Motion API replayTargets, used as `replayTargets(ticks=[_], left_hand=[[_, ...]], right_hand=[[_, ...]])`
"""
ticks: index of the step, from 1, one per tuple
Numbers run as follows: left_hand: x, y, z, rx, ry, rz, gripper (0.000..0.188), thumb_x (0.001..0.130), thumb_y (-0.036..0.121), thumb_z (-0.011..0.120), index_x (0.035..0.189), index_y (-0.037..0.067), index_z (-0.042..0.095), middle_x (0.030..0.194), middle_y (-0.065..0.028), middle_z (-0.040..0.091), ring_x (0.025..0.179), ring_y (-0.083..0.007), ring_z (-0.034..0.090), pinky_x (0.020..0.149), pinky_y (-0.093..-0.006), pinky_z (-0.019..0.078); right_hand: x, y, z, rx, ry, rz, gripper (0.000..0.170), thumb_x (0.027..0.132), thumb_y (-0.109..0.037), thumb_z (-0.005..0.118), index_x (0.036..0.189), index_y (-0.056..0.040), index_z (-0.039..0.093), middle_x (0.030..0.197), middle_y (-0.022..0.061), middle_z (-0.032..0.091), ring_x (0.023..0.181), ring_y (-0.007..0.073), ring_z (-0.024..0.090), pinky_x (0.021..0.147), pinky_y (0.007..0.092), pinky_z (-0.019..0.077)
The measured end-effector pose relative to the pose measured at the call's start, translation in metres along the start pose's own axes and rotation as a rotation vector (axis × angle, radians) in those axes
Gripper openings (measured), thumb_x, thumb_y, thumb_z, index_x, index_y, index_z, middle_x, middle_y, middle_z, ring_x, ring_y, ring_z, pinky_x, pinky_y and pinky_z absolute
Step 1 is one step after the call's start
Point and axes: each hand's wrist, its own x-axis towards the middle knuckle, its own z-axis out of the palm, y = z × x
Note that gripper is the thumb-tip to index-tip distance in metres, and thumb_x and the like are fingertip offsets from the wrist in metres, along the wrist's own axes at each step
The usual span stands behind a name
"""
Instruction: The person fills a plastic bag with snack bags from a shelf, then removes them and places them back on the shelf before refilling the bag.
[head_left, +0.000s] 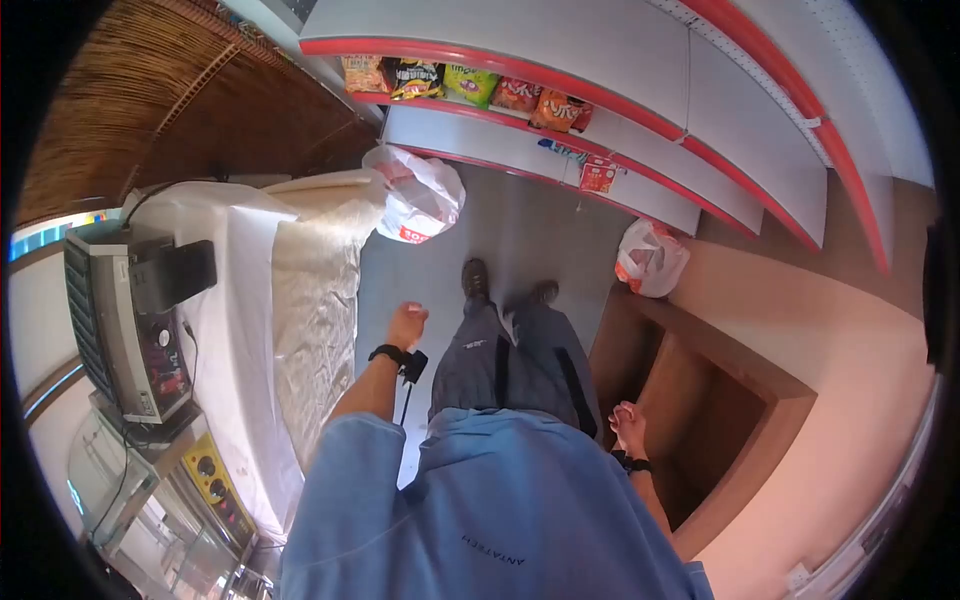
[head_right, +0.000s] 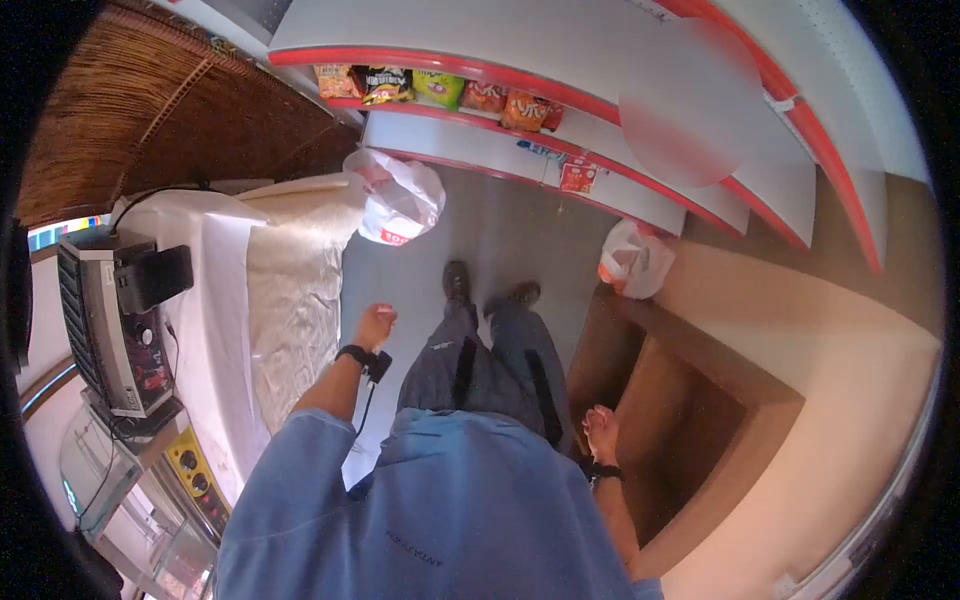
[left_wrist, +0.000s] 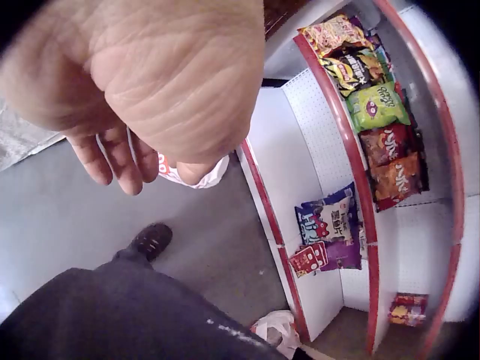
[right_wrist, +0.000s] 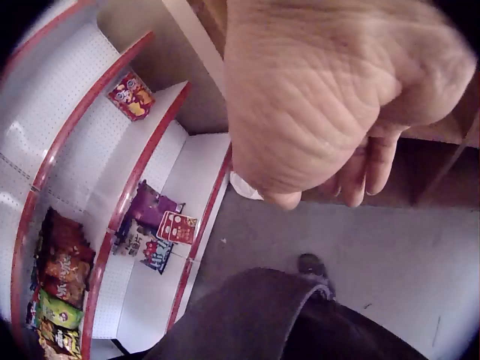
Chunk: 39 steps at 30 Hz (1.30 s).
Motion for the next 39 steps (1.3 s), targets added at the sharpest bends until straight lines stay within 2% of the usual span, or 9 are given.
replayTargets(ticks=[2, 11, 14, 23, 25, 28, 34, 37, 39], left_hand=[[-0.018, 0.004, -0.006, -0.121, 0.067, -0.060, 0.036, 0.092, 0.027, 0.073, 0.121, 0.004, 0.071, 0.111, -0.0166, 0.078, 0.108, -0.0339, 0.074, 0.096, -0.0423, 0.0570], [-0.019, 0.071, -0.022, -0.314, 0.212, -0.138, 0.037, 0.093, 0.026, 0.075, 0.122, 0.003, 0.070, 0.106, -0.0131, 0.077, 0.102, -0.0251, 0.074, 0.092, -0.0362, 0.0565], [-0.030, 0.134, -0.026, -0.277, 0.217, -0.039, 0.036, 0.096, 0.025, 0.074, 0.123, 0.002, 0.068, 0.108, -0.0123, 0.076, 0.103, -0.0237, 0.073, 0.093, -0.0355, 0.0562], [0.088, 0.149, 0.091, -0.405, 0.134, 0.018, 0.032, 0.097, 0.025, 0.072, 0.121, 0.005, 0.067, 0.110, -0.0149, 0.075, 0.104, -0.0287, 0.073, 0.092, -0.0385, 0.0559], [0.122, 0.132, 0.117, -0.372, 0.073, 0.000, 0.032, 0.096, 0.026, 0.072, 0.120, 0.005, 0.066, 0.108, -0.0159, 0.075, 0.103, -0.0292, 0.073, 0.091, -0.0393, 0.0561], [0.143, 0.117, 0.146, -0.443, -0.040, -0.026, 0.035, 0.100, 0.024, 0.071, 0.127, 0.002, 0.065, 0.113, -0.0147, 0.076, 0.106, -0.0253, 0.073, 0.092, -0.0376, 0.0563], [0.179, 0.036, 0.185, -0.597, -0.056, -0.083, 0.034, 0.100, 0.021, 0.072, 0.127, 0.002, 0.066, 0.116, -0.0133, 0.076, 0.105, -0.0208, 0.072, 0.091, -0.0346, 0.0559], [0.208, 0.017, 0.148, -0.381, -0.093, -0.143, 0.032, 0.099, 0.018, 0.073, 0.127, 0.001, 0.066, 0.114, -0.0098, 0.075, 0.104, -0.0173, 0.070, 0.090, -0.0326, 0.0555], [0.234, -0.020, 0.147, -0.546, 0.120, -0.031, 0.033, 0.099, 0.019, 0.073, 0.124, -0.001, 0.066, 0.110, -0.0104, 0.074, 0.099, -0.0199, 0.071, 0.087, -0.0355, 0.0562]], right_hand=[[-0.021, -0.023, 0.001, -0.133, 0.033, 0.031, 0.027, 0.104, -0.014, 0.067, 0.128, -0.0038, 0.060, 0.099, 0.0079, 0.068, 0.083, 0.0177, 0.068, 0.065, 0.0276, 0.0520], [0.135, -0.118, 0.037, -0.213, -0.216, -0.011, 0.022, 0.102, -0.010, 0.066, 0.123, -0.0029, 0.062, 0.097, 0.0071, 0.068, 0.075, 0.0139, 0.064, 0.061, 0.0272, 0.0506], [0.205, -0.169, 0.077, -0.254, -0.226, -0.031, 0.016, 0.103, -0.011, 0.065, 0.118, -0.0046, 0.062, 0.095, 0.0059, 0.066, 0.074, 0.0142, 0.063, 0.060, 0.0271, 0.0493], [0.286, -0.290, 0.218, -0.538, -0.308, -0.399, 0.030, 0.105, -0.023, 0.065, 0.124, -0.0006, 0.063, 0.096, 0.0012, 0.066, 0.080, 0.0109, 0.063, 0.066, 0.0253, 0.0510], [0.300, -0.278, 0.242, -0.557, -0.369, -0.335, 0.030, 0.103, -0.022, 0.065, 0.123, -0.0005, 0.065, 0.101, 0.0033, 0.066, 0.094, 0.0153, 0.062, 0.086, 0.0312, 0.0518], [0.346, -0.228, 0.268, -0.786, -0.401, -0.364, 0.033, 0.101, -0.023, 0.067, 0.125, 0.0002, 0.065, 0.108, 0.0087, 0.071, 0.100, 0.0194, 0.066, 0.092, 0.0347, 0.0530], [0.385, -0.133, 0.413, -0.834, -0.533, -0.249, 0.040, 0.097, -0.027, 0.069, 0.127, 0.0003, 0.067, 0.119, 0.0156, 0.075, 0.111, 0.0251, 0.070, 0.096, 0.0378, 0.0540], [0.421, -0.081, 0.496, -0.969, -0.599, -0.459, 0.040, 0.096, -0.028, 0.066, 0.122, 0.0017, 0.069, 0.118, 0.0230, 0.074, 0.113, 0.0327, 0.071, 0.097, 0.0412, 0.0549], [0.422, -0.066, 0.553, -0.879, -0.655, -0.440, 0.038, 0.096, -0.029, 0.065, 0.117, 0.0026, 0.069, 0.113, 0.0241, 0.075, 0.108, 0.0352, 0.072, 0.095, 0.0432, 0.0557]])
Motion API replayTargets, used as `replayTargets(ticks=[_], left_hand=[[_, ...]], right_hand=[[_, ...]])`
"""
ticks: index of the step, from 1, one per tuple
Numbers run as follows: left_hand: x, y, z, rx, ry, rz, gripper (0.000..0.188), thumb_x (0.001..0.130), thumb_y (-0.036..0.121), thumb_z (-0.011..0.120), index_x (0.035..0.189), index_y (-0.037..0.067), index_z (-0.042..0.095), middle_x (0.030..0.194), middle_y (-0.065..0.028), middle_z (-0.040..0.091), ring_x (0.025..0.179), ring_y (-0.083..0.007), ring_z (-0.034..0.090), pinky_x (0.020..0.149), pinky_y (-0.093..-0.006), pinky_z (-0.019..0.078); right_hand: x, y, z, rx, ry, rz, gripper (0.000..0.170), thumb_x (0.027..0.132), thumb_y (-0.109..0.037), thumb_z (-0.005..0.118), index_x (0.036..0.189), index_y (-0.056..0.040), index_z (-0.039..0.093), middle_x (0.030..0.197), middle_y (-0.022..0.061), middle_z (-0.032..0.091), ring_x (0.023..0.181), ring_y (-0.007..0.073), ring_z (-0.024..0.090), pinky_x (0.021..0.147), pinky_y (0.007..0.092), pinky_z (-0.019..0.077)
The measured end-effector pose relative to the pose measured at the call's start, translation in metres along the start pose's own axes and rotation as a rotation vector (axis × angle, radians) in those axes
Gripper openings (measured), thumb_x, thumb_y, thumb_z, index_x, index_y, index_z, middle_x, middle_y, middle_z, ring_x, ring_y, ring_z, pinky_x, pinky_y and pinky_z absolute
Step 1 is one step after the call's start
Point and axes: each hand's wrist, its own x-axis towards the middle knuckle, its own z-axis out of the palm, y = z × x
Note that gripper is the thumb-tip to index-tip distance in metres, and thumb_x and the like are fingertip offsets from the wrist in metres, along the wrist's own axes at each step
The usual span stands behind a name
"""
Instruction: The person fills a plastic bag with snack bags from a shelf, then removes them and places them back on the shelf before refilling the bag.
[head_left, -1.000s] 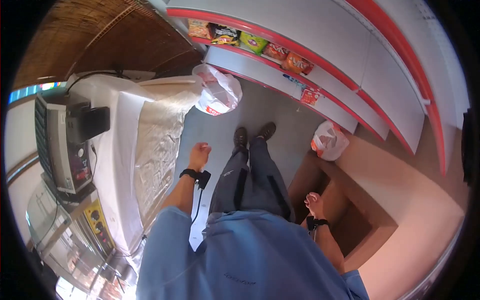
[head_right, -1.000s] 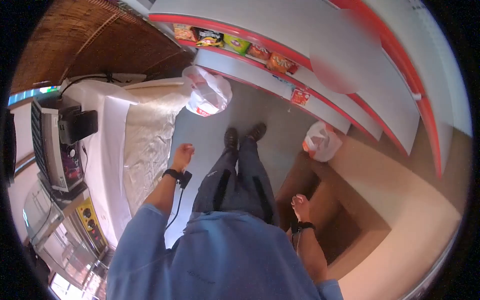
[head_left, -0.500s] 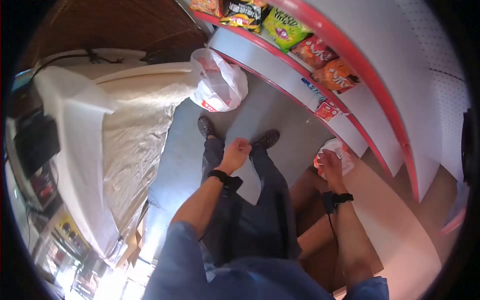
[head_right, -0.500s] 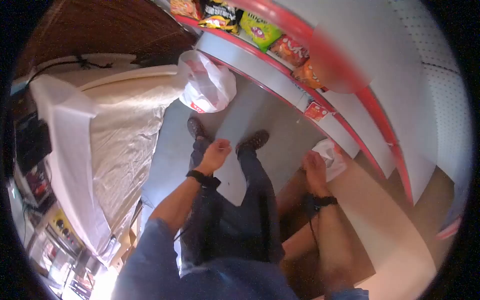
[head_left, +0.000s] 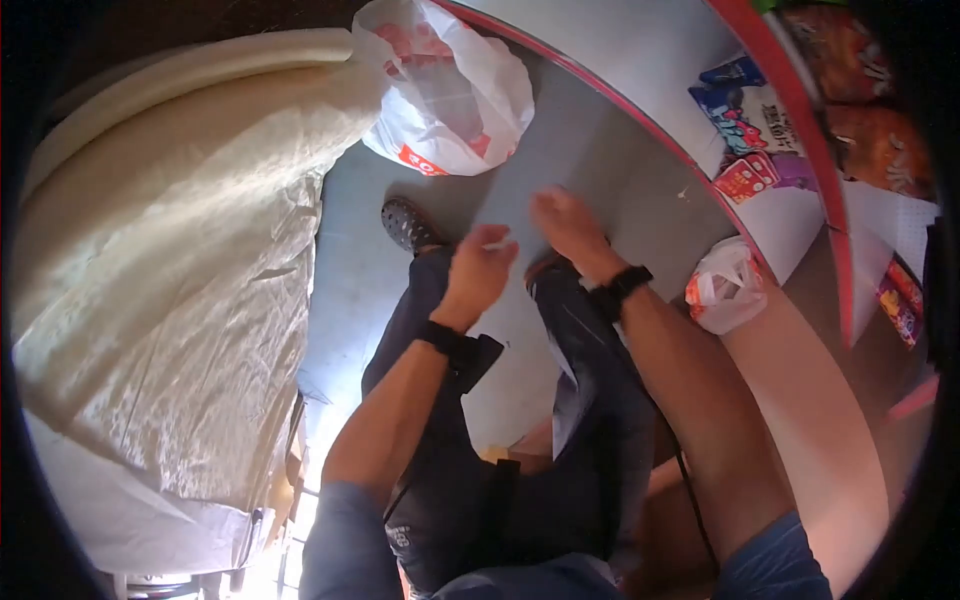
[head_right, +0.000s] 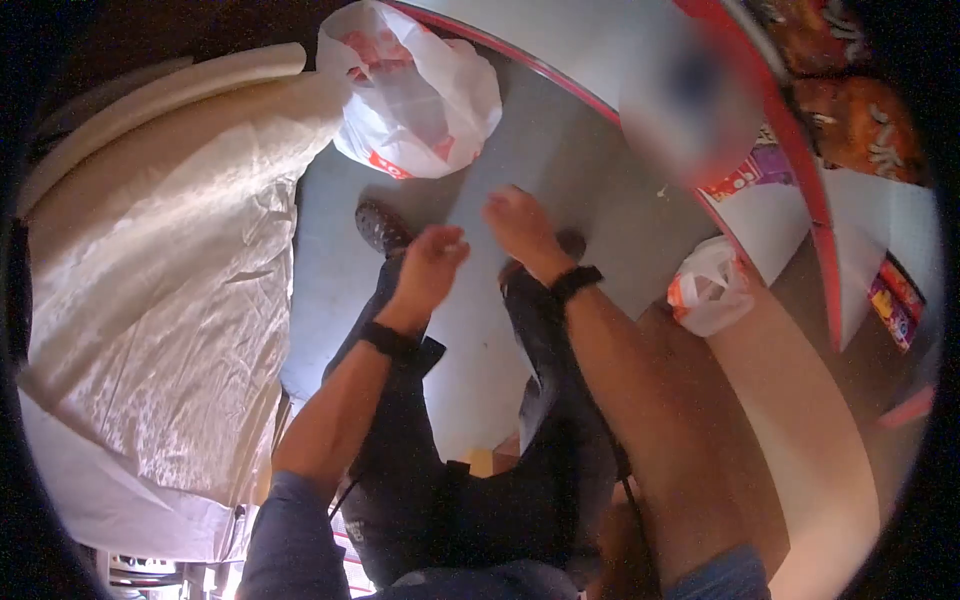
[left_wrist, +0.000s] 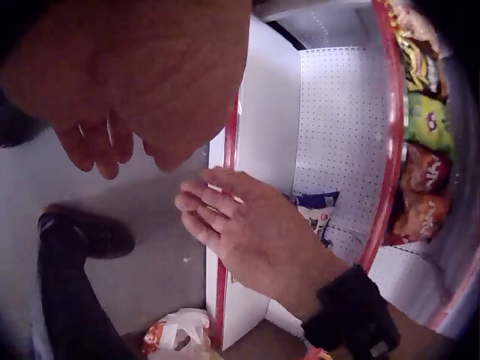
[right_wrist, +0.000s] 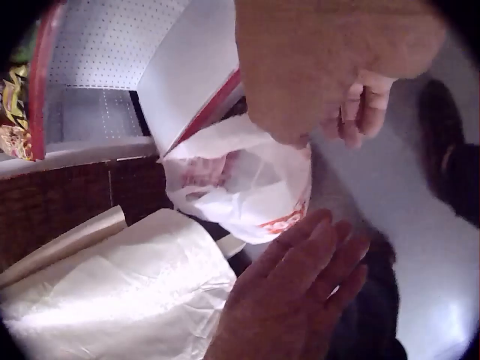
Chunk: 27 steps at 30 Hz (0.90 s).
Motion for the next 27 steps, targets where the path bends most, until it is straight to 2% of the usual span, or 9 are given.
replayTargets(ticks=[2, 8, 10, 13, 17, 20, 23, 26, 27], left_hand=[[0.029, 0.039, -0.033, -0.096, 0.086, 0.030, 0.034, 0.097, 0.021, 0.073, 0.123, 0.000, 0.067, 0.108, -0.0129, 0.074, 0.096, -0.0232, 0.073, 0.083, -0.0397, 0.0575], [0.066, 0.068, -0.068, -0.761, 0.291, -0.224, 0.038, 0.102, 0.015, 0.067, 0.136, 0.002, 0.059, 0.120, -0.0063, 0.064, 0.111, -0.0167, 0.062, 0.096, -0.0312, 0.0513], [0.078, 0.076, -0.072, -0.733, 0.145, -0.247, 0.044, 0.101, 0.019, 0.068, 0.140, 0.001, 0.057, 0.128, -0.0085, 0.063, 0.118, -0.0177, 0.058, 0.102, -0.0334, 0.0473], [0.109, 0.096, -0.074, -0.299, 0.262, -0.077, 0.053, 0.098, 0.022, 0.070, 0.143, 0.000, 0.055, 0.131, -0.0107, 0.062, 0.123, -0.0199, 0.054, 0.107, -0.0353, 0.0419], [0.139, 0.097, -0.100, -0.166, 0.254, -0.093, 0.057, 0.095, 0.024, 0.073, 0.144, 0.003, 0.055, 0.129, -0.0100, 0.062, 0.125, -0.0212, 0.049, 0.110, -0.0360, 0.0363], [0.166, 0.077, -0.115, 0.072, 0.293, 0.133, 0.055, 0.096, 0.028, 0.073, 0.143, 0.006, 0.055, 0.139, -0.0140, 0.055, 0.137, -0.0272, 0.044, 0.115, -0.0402, 0.0339], [0.172, 0.084, -0.120, 0.241, 0.271, 0.186, 0.063, 0.095, 0.035, 0.076, 0.146, 0.006, 0.053, 0.146, -0.0159, 0.048, 0.143, -0.0304, 0.040, 0.118, -0.0435, 0.0339], [0.183, 0.091, -0.131, 0.245, 0.296, 0.254, 0.066, 0.095, 0.038, 0.076, 0.147, 0.006, 0.051, 0.147, -0.0140, 0.047, 0.140, -0.0286, 0.042, 0.117, -0.0455, 0.0346], [0.183, 0.090, -0.133, 0.178, 0.301, 0.266, 0.069, 0.095, 0.040, 0.076, 0.149, 0.006, 0.050, 0.148, -0.0128, 0.047, 0.139, -0.0274, 0.042, 0.116, -0.0474, 0.0348]], right_hand=[[0.047, -0.028, 0.032, 0.145, 0.008, -0.015, 0.037, 0.096, -0.029, 0.065, 0.114, 0.0028, 0.069, 0.110, 0.0230, 0.075, 0.105, 0.0352, 0.073, 0.092, 0.0439, 0.0562], [0.116, -0.042, 0.077, 0.348, 0.044, -0.160, 0.029, 0.096, -0.024, 0.068, 0.112, 0.0003, 0.070, 0.102, 0.0143, 0.076, 0.091, 0.0269, 0.072, 0.083, 0.0391, 0.0564], [0.131, -0.047, 0.075, 0.571, -0.008, 0.032, 0.032, 0.100, -0.022, 0.069, 0.123, -0.0006, 0.067, 0.105, 0.0045, 0.070, 0.096, 0.0125, 0.065, 0.087, 0.0297, 0.0535], [0.183, -0.041, 0.091, 0.704, 0.008, 0.004, 0.030, 0.100, -0.021, 0.068, 0.122, -0.0005, 0.066, 0.104, 0.0045, 0.069, 0.094, 0.0135, 0.065, 0.084, 0.0305, 0.0530], [0.250, -0.036, 0.113, 0.808, -0.195, -0.028, 0.029, 0.102, -0.025, 0.069, 0.120, -0.0015, 0.065, 0.099, 0.0033, 0.066, 0.089, 0.0131, 0.063, 0.075, 0.0287, 0.0510], [0.298, -0.062, 0.128, 0.747, -0.331, -0.033, 0.032, 0.102, -0.028, 0.072, 0.119, -0.0025, 0.066, 0.095, 0.0010, 0.061, 0.079, 0.0115, 0.058, 0.068, 0.0276, 0.0488], [0.308, -0.078, 0.121, 0.756, -0.588, -0.106, 0.039, 0.100, -0.029, 0.074, 0.126, -0.0012, 0.066, 0.111, 0.0081, 0.068, 0.102, 0.0160, 0.065, 0.075, 0.0321, 0.0528], [0.328, -0.109, 0.139, 0.803, -0.431, -0.388, 0.039, 0.099, -0.026, 0.073, 0.129, -0.0010, 0.066, 0.117, 0.0081, 0.069, 0.106, 0.0196, 0.065, 0.080, 0.0359, 0.0534], [0.296, -0.125, 0.116, 0.487, -0.199, -0.395, 0.035, 0.095, -0.026, 0.072, 0.121, -0.0031, 0.068, 0.106, 0.0079, 0.072, 0.094, 0.0241, 0.069, 0.081, 0.0417, 0.0545]])
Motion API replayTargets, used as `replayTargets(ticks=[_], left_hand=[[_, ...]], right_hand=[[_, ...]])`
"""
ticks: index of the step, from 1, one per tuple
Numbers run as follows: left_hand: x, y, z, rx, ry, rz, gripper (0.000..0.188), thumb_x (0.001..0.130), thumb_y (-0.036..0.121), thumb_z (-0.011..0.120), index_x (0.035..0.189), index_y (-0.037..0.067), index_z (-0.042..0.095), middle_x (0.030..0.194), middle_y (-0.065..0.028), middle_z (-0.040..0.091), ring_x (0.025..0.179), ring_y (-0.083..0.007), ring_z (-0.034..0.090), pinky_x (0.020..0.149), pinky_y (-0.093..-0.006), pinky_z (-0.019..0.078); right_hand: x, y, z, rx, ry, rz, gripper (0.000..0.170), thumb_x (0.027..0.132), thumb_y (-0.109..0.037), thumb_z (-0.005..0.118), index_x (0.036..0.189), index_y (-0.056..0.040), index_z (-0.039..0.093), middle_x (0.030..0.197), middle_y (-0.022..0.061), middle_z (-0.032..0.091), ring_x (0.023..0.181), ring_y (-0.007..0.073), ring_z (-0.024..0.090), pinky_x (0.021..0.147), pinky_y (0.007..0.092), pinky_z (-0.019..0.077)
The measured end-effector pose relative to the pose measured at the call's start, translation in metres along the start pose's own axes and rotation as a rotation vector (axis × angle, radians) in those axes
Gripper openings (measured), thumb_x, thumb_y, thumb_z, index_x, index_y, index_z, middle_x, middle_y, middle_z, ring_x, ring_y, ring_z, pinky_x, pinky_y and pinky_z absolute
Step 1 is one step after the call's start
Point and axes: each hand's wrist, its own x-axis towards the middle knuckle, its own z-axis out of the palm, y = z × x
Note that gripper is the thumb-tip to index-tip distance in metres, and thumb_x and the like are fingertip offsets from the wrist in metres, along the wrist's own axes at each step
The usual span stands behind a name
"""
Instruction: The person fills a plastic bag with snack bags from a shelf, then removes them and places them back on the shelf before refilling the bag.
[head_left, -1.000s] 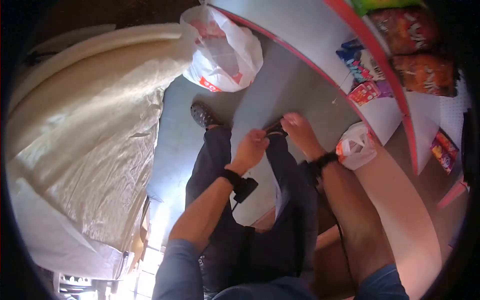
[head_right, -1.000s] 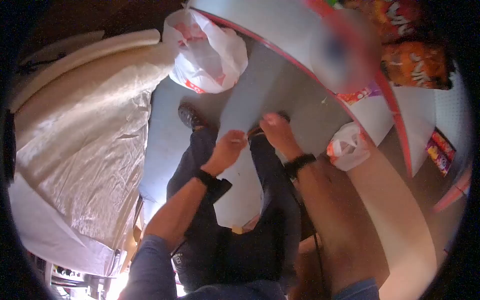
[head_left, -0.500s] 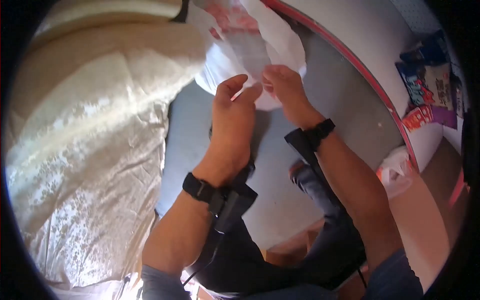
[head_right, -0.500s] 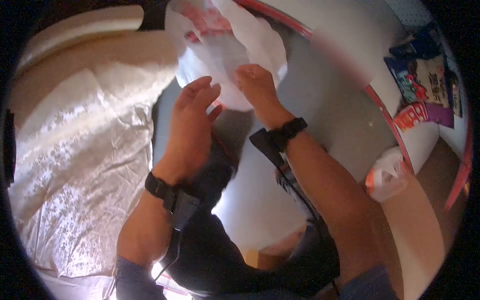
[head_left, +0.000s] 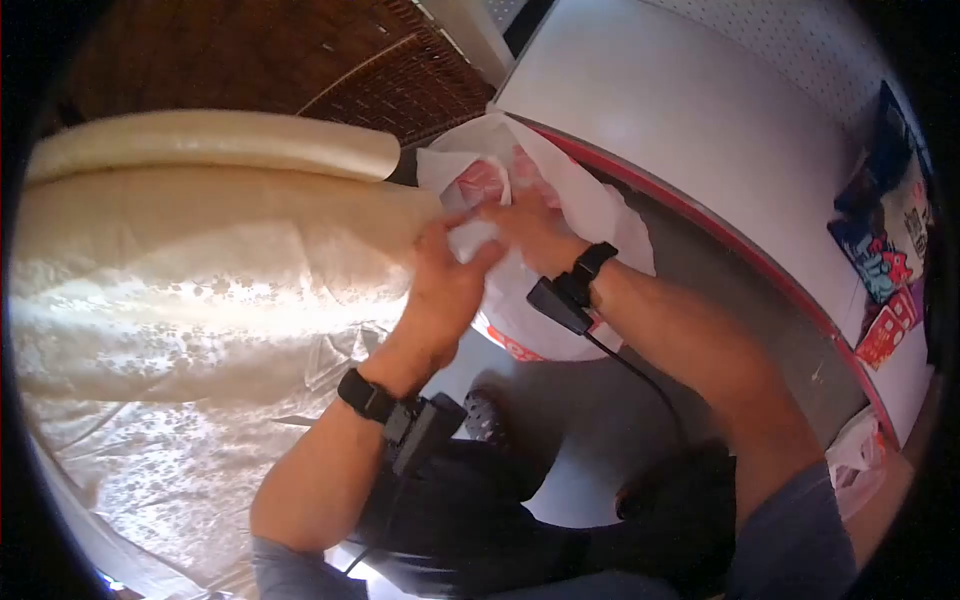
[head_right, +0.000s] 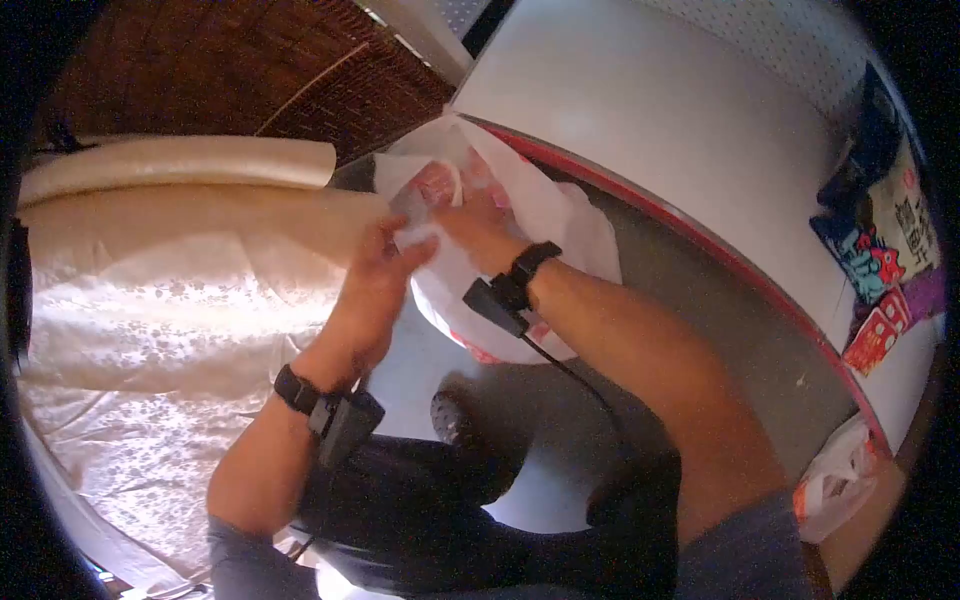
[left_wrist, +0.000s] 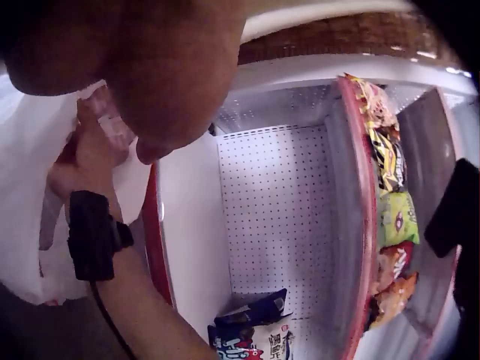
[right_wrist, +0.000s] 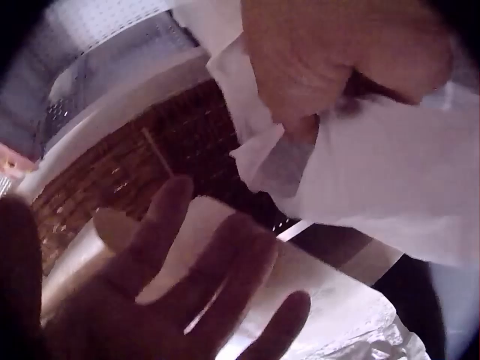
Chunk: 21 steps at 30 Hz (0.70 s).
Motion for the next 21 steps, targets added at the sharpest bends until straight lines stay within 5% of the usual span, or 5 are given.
replayTargets(ticks=[4, 8, 12, 18, 21], left_hand=[[-0.021, 0.021, 0.002, -0.442, 0.085, -0.234, 0.076, 0.097, 0.051, 0.073, 0.154, 0.013, 0.039, 0.141, -0.0079, 0.048, 0.133, -0.0253, 0.046, 0.109, -0.0517, 0.0419], [-0.026, 0.020, -0.005, -0.576, 0.061, -0.329, 0.058, 0.102, 0.053, 0.065, 0.142, 0.014, 0.051, 0.138, -0.0082, 0.054, 0.126, -0.0283, 0.057, 0.105, -0.0502, 0.0508], [-0.018, 0.006, -0.011, -0.523, -0.034, -0.329, 0.045, 0.109, 0.047, 0.055, 0.136, 0.012, 0.058, 0.133, -0.0105, 0.062, 0.117, -0.0255, 0.065, 0.104, -0.0439, 0.0526], [0.000, -0.013, -0.017, -0.854, 0.046, -0.234, 0.030, 0.114, 0.024, 0.043, 0.128, 0.005, 0.061, 0.124, -0.0105, 0.067, 0.120, -0.0242, 0.066, 0.106, -0.0403, 0.0547], [0.000, -0.005, -0.014, -0.850, 0.035, -0.294, 0.029, 0.114, 0.022, 0.044, 0.130, 0.004, 0.059, 0.125, -0.0122, 0.067, 0.120, -0.0249, 0.066, 0.107, -0.0409, 0.0545]], right_hand=[[-0.034, -0.043, -0.002, -0.507, 0.216, -0.706, 0.038, 0.094, -0.022, 0.070, 0.128, -0.0061, 0.061, 0.119, 0.0199, 0.068, 0.109, 0.0389, 0.068, 0.089, 0.0509, 0.0546], [-0.069, -0.048, -0.002, -0.666, -0.039, -0.860, 0.034, 0.091, -0.020, 0.069, 0.122, -0.0051, 0.064, 0.110, 0.0185, 0.069, 0.105, 0.0387, 0.069, 0.083, 0.0518, 0.0562], [-0.079, -0.073, 0.005, -1.027, -0.620, -0.846, 0.023, 0.088, -0.020, 0.069, 0.104, -0.0051, 0.075, 0.103, 0.0192, 0.074, 0.097, 0.0406, 0.071, 0.079, 0.0541, 0.0567], [-0.076, -0.091, -0.016, -0.485, -0.536, -0.827, 0.029, 0.091, -0.029, 0.070, 0.108, -0.0056, 0.075, 0.097, 0.0163, 0.076, 0.098, 0.0355, 0.074, 0.086, 0.0465, 0.0581], [-0.056, -0.093, -0.047, -0.709, -0.233, -0.735, 0.035, 0.092, -0.034, 0.070, 0.112, -0.0054, 0.075, 0.099, 0.0146, 0.076, 0.101, 0.0330, 0.074, 0.091, 0.0431, 0.0571]])
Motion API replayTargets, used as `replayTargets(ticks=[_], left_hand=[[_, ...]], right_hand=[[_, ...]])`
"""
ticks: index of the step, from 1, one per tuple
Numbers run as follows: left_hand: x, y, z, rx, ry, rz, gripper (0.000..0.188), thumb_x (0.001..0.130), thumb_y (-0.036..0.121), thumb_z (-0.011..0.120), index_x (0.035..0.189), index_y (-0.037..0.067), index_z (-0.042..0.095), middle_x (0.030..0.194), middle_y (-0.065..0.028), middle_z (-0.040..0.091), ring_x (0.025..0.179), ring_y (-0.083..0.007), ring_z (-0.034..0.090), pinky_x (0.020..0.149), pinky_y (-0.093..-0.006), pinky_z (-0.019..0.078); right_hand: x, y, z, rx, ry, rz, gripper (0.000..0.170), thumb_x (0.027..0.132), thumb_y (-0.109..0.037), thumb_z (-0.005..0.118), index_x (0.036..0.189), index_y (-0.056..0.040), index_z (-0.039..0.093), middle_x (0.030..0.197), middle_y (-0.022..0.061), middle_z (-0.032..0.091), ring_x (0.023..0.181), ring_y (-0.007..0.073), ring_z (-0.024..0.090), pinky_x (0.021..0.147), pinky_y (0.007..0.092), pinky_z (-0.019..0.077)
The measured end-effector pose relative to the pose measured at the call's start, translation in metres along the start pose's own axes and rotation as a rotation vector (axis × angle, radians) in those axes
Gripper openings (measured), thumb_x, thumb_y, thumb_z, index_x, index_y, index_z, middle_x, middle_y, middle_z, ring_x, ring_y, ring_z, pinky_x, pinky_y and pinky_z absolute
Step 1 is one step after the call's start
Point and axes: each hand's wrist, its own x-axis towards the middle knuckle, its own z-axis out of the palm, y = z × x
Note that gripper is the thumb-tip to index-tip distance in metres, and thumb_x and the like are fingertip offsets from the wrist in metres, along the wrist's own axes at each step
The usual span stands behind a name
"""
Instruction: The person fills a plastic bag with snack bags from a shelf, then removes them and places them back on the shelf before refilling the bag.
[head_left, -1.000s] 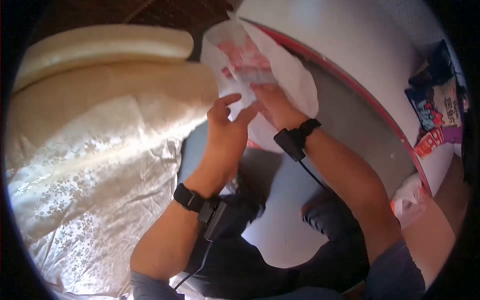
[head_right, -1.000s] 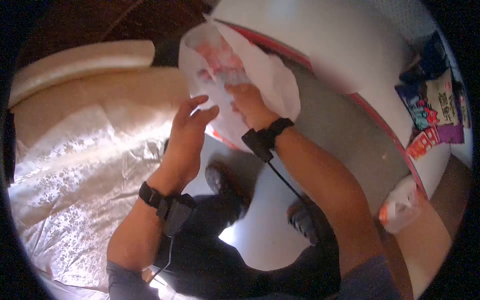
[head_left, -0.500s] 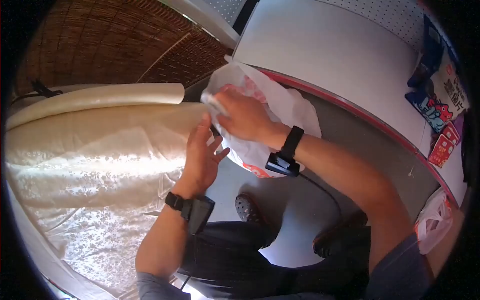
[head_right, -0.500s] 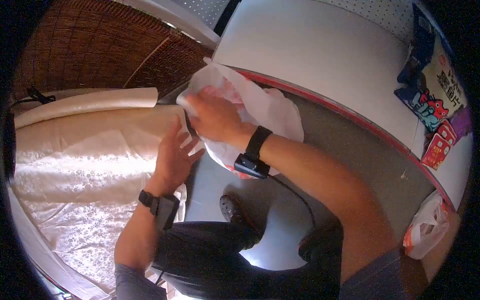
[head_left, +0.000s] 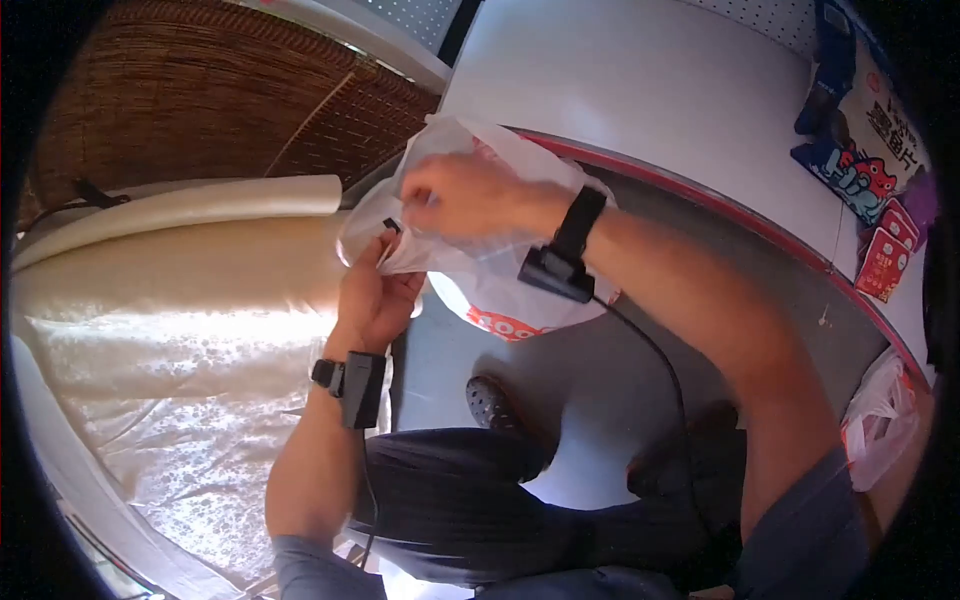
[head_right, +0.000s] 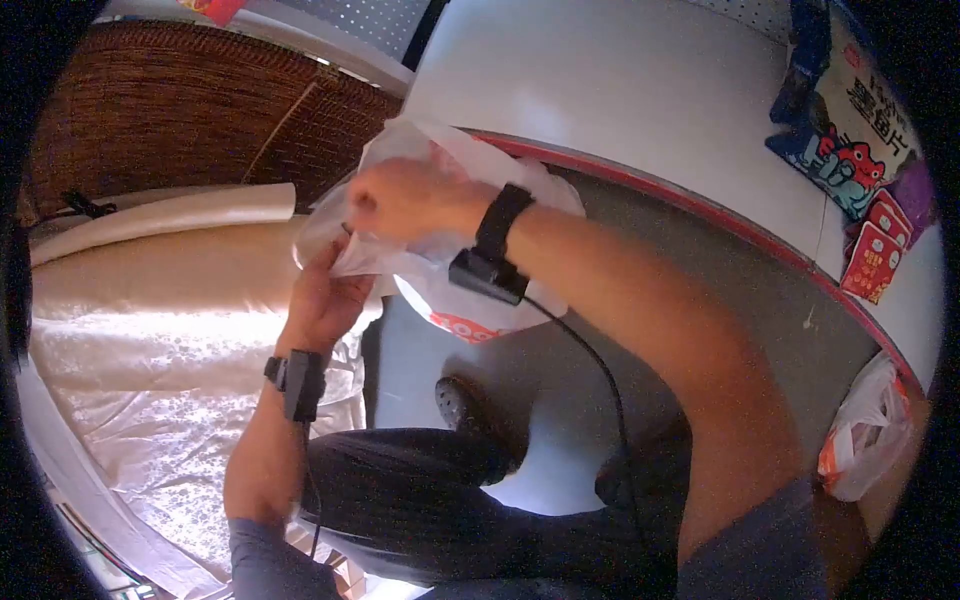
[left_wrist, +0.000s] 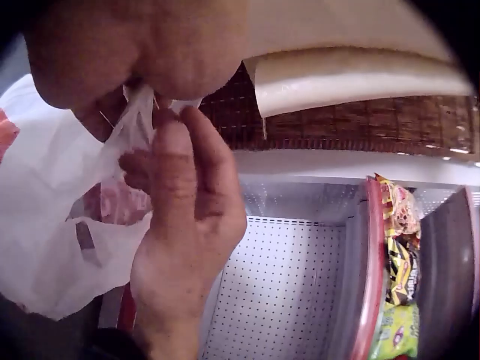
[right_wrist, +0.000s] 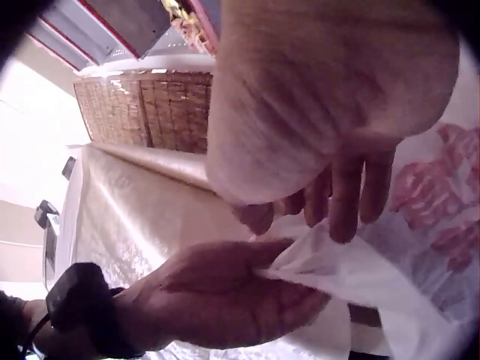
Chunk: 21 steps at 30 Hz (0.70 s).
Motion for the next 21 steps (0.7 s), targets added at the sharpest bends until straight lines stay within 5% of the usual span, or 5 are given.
replayTargets(ticks=[3, 5, 14, 15, 21], left_hand=[[-0.009, 0.001, 0.017, -0.069, -0.027, -0.034, 0.033, 0.115, 0.023, 0.044, 0.137, 0.002, 0.055, 0.134, -0.0154, 0.064, 0.125, -0.0278, 0.064, 0.112, -0.0447, 0.0526], [-0.023, 0.006, 0.044, -0.060, -0.057, -0.092, 0.040, 0.115, 0.030, 0.046, 0.141, 0.001, 0.053, 0.140, -0.0169, 0.062, 0.130, -0.0307, 0.062, 0.115, -0.0472, 0.0500], [-0.025, 0.018, 0.036, -0.133, -0.231, -0.186, 0.061, 0.110, 0.046, 0.053, 0.150, 0.000, 0.046, 0.146, -0.0168, 0.060, 0.135, -0.0343, 0.059, 0.118, -0.0497, 0.0459], [-0.026, 0.018, 0.036, -0.080, -0.105, -0.139, 0.068, 0.108, 0.051, 0.056, 0.150, -0.001, 0.047, 0.147, -0.0197, 0.059, 0.134, -0.0358, 0.059, 0.118, -0.0512, 0.0452], [-0.043, 0.025, 0.022, -0.129, -0.158, -0.174, 0.067, 0.108, 0.056, 0.052, 0.148, 0.002, 0.052, 0.141, -0.0141, 0.064, 0.129, -0.0315, 0.063, 0.116, -0.0488, 0.0479]], right_hand=[[-0.003, 0.025, -0.039, 0.184, -0.095, 0.286, 0.042, 0.092, -0.037, 0.070, 0.118, -0.0042, 0.073, 0.111, 0.0151, 0.074, 0.107, 0.0322, 0.073, 0.094, 0.0449, 0.0556], [-0.014, 0.032, -0.061, -0.356, 0.027, 0.372, 0.049, 0.089, -0.035, 0.073, 0.126, -0.0032, 0.068, 0.119, 0.0166, 0.069, 0.108, 0.0341, 0.071, 0.092, 0.0453, 0.0569], [-0.041, 0.076, -0.051, -0.621, 0.015, 0.158, 0.054, 0.080, -0.013, 0.083, 0.128, -0.0026, 0.061, 0.119, 0.0208, 0.062, 0.106, 0.0418, 0.069, 0.087, 0.0481, 0.0595], [-0.037, 0.074, -0.053, -0.617, 0.015, 0.154, 0.054, 0.080, -0.013, 0.083, 0.128, -0.0026, 0.061, 0.119, 0.0208, 0.062, 0.106, 0.0418, 0.069, 0.087, 0.0481, 0.0595], [-0.024, 0.088, -0.066, -0.513, 0.037, 0.292, 0.054, 0.081, -0.006, 0.077, 0.133, -0.0058, 0.062, 0.122, 0.0196, 0.064, 0.107, 0.0431, 0.068, 0.091, 0.0484, 0.0574]])
